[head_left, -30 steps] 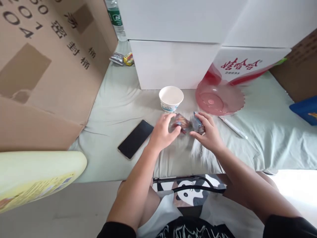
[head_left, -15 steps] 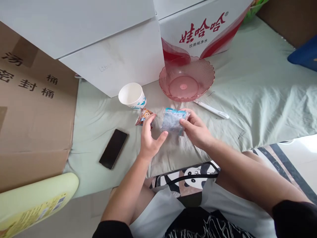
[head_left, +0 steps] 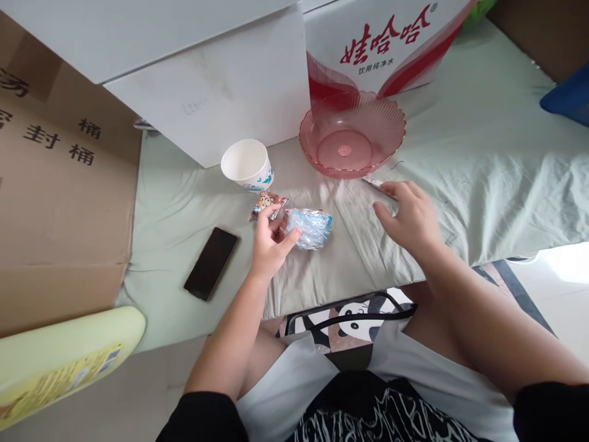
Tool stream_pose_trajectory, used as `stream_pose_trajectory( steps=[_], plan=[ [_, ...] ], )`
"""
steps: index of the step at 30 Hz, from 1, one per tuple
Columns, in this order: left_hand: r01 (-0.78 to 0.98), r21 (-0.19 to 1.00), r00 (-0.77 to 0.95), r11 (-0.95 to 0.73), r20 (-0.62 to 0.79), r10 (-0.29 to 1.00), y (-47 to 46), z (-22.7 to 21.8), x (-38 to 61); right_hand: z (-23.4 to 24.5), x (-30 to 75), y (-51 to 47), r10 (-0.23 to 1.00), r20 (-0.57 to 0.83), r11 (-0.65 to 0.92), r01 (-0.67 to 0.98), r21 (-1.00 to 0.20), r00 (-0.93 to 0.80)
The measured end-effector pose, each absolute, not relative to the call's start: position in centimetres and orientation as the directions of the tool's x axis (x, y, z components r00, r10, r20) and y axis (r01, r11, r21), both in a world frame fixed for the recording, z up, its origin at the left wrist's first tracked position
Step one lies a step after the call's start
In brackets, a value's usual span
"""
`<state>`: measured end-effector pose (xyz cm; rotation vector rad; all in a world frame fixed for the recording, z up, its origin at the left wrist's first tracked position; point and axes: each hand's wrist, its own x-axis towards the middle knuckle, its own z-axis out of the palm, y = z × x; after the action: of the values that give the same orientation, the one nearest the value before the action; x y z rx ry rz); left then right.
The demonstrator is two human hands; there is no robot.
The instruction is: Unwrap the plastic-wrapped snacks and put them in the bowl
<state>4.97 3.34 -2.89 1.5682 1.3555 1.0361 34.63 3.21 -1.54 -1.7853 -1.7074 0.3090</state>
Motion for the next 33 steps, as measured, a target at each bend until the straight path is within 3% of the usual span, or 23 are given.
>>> stream_pose_trajectory(
  steps=[4,8,10,14,17,22,28,33],
  plan=[
    [0.393,0.917,0.136,-0.069,0.016,0.991,3.0,-3.2,5.1,-3.6,36.5,2.8,0.943,0.261,-0.099,0.923,-0.372,0.206],
    [0.500,0.852,0.219,-0.157,0.051,0.974,2.6,-2.6,5.6,-3.6,36.6,2.7,0.945,0.261,-0.107,0.943,-0.316,0.195],
    [0.530,0.829,0.226,-0.178,0.064,0.972,2.6,-2.4,5.7,-3.0,36.2,2.7,0.963,0.234,-0.047,0.937,-0.346,0.135],
    [0.542,0.812,0.184,-0.217,0.137,0.973,2.6,-2.3,5.8,-1.2,34.1,2.2,0.982,0.177,0.158,0.810,-0.565,-0.068],
    [0.560,0.796,0.150,-0.230,0.176,0.973,2.7,-2.6,5.9,-0.2,32.2,1.7,0.963,0.212,0.264,0.718,-0.644,-0.165],
    [0.548,0.799,0.162,-0.248,0.190,0.968,2.9,-3.3,6.1,-0.1,29.6,1.9,0.944,0.232,0.329,0.665,-0.670,-0.233],
    [0.536,0.816,0.129,-0.215,0.173,0.976,3.0,-3.4,6.2,-1.1,29.7,2.7,0.959,0.114,0.268,0.694,-0.668,-0.260],
    [0.537,0.822,0.120,-0.191,0.150,0.981,3.1,-3.0,5.9,-1.4,34.5,3.1,0.985,0.099,0.171,0.828,-0.534,-0.139]
  ],
)
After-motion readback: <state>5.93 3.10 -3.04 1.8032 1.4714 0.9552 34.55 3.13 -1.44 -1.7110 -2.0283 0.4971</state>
